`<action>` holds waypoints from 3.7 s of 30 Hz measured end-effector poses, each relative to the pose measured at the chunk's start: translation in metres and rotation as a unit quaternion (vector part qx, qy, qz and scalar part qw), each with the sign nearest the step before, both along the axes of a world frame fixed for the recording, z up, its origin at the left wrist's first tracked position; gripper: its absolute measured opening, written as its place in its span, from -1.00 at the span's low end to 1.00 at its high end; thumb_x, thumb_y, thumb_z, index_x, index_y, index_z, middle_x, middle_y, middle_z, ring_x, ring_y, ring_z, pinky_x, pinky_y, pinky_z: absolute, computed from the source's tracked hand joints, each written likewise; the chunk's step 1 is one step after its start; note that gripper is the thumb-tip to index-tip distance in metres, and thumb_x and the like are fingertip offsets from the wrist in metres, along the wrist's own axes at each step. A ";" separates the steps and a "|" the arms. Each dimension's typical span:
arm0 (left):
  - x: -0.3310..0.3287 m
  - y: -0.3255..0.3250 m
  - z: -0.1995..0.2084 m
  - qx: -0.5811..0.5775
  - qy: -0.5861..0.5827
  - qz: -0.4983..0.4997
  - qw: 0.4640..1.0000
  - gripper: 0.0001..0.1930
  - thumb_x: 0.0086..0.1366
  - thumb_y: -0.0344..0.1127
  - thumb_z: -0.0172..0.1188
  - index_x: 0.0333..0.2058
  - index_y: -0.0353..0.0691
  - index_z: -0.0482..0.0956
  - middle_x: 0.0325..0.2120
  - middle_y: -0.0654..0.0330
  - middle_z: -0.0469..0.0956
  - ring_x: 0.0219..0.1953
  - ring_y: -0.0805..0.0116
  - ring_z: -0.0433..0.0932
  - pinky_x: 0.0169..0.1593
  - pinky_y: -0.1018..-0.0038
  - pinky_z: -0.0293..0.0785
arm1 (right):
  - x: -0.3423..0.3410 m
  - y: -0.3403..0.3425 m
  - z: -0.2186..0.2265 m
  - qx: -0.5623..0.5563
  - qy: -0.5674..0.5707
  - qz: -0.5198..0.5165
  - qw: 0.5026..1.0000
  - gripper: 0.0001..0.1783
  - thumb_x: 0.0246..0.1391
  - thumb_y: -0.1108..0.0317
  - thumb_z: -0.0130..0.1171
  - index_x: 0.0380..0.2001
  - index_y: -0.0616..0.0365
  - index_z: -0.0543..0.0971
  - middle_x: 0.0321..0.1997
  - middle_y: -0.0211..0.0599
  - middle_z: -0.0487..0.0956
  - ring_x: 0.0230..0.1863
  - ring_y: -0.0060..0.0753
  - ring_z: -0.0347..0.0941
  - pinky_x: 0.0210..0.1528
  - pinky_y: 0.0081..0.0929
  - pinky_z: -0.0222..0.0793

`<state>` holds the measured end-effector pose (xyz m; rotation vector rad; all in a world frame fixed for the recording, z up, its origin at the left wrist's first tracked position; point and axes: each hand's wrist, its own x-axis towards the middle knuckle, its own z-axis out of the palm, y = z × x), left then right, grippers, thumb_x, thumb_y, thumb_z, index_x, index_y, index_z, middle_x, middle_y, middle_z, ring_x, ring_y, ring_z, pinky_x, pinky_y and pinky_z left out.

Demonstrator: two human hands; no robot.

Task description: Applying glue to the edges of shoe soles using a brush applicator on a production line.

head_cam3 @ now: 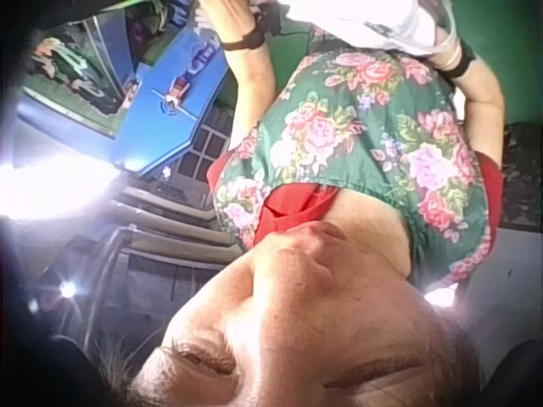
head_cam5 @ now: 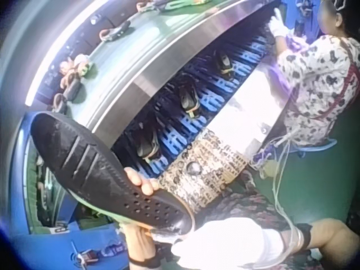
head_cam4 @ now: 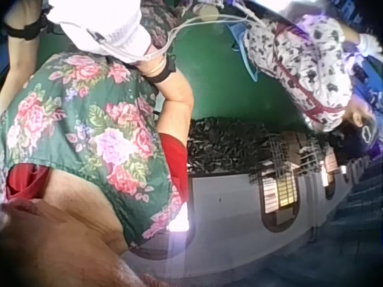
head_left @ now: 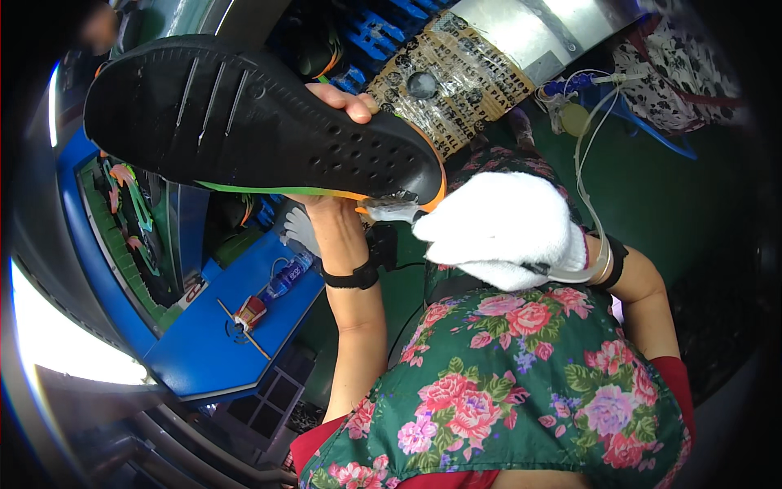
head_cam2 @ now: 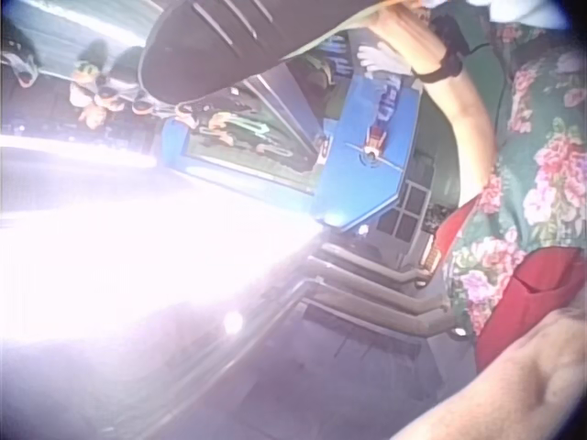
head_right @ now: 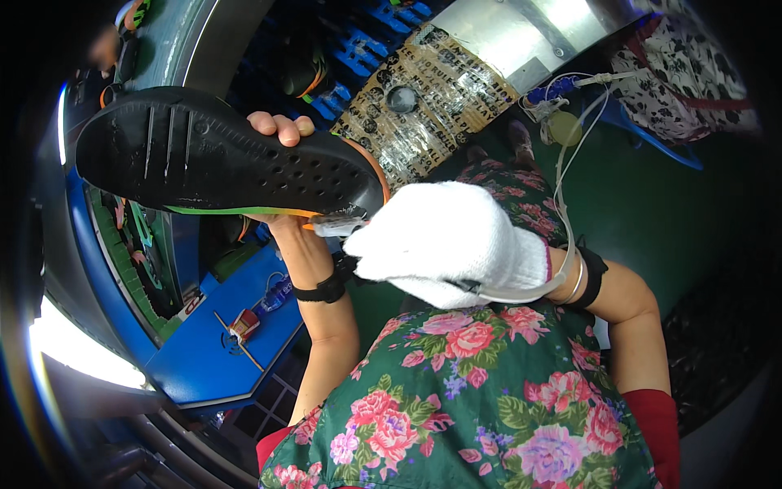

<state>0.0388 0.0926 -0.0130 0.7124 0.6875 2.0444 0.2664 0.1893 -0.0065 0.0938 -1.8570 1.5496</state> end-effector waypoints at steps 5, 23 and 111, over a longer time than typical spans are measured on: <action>0.007 0.003 0.001 -0.013 -0.051 -0.009 0.999 -0.16 0.36 0.36 0.09 0.01 -0.54 0.46 -0.13 -0.15 0.55 -0.08 -0.07 0.59 0.07 0.06 0.49 | -0.009 -0.002 0.010 -0.022 0.026 0.000 0.999 -0.65 -0.04 0.41 0.44 -0.10 -0.06 0.77 -0.04 -0.29 0.75 -0.09 -0.24 0.70 -0.12 -0.40 0.61; 0.004 0.012 -0.002 0.021 -0.050 -0.047 0.997 -0.08 0.33 0.46 0.05 0.08 -0.52 0.43 -0.07 -0.16 0.53 -0.06 -0.08 0.59 0.09 0.10 0.47 | -0.003 0.016 0.005 -0.024 0.049 0.023 0.998 -0.65 -0.12 0.52 0.44 -0.17 0.06 0.73 -0.07 -0.15 0.74 -0.09 -0.12 0.70 -0.09 -0.26 0.62; 0.012 0.008 -0.021 -0.324 -0.293 -0.228 0.870 0.14 0.22 0.71 -0.26 0.39 -0.23 0.29 0.14 -0.08 0.58 -0.11 -0.12 0.71 -0.09 -0.06 0.72 | 0.001 0.061 -0.004 -0.270 -0.097 0.180 0.941 -0.93 0.05 0.50 0.45 -0.35 0.18 0.78 -0.21 -0.21 0.77 -0.19 -0.32 0.71 -0.12 -0.41 0.61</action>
